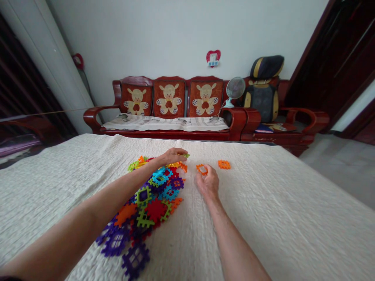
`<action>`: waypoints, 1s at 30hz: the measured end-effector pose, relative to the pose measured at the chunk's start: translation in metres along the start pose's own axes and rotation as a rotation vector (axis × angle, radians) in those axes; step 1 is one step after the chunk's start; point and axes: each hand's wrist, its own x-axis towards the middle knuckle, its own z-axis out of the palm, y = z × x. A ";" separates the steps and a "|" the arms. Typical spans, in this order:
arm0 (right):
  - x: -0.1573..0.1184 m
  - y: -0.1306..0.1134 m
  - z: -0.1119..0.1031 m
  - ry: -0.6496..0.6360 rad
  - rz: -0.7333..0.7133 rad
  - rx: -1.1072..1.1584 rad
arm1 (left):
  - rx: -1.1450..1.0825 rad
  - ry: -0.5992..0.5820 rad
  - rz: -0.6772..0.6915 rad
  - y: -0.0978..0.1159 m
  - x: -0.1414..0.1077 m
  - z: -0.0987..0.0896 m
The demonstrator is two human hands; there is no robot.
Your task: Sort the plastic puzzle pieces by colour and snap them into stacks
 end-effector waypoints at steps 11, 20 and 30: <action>-0.007 -0.013 0.000 -0.163 -0.472 -0.071 | 0.642 -0.005 0.068 -0.023 -0.010 -0.020; -0.012 -0.015 0.001 -0.323 -0.495 -0.181 | 0.739 -0.189 0.282 -0.004 -0.017 0.010; -0.006 -0.014 -0.002 -0.213 -0.494 -0.149 | 0.447 0.369 -0.237 -0.060 -0.043 -0.081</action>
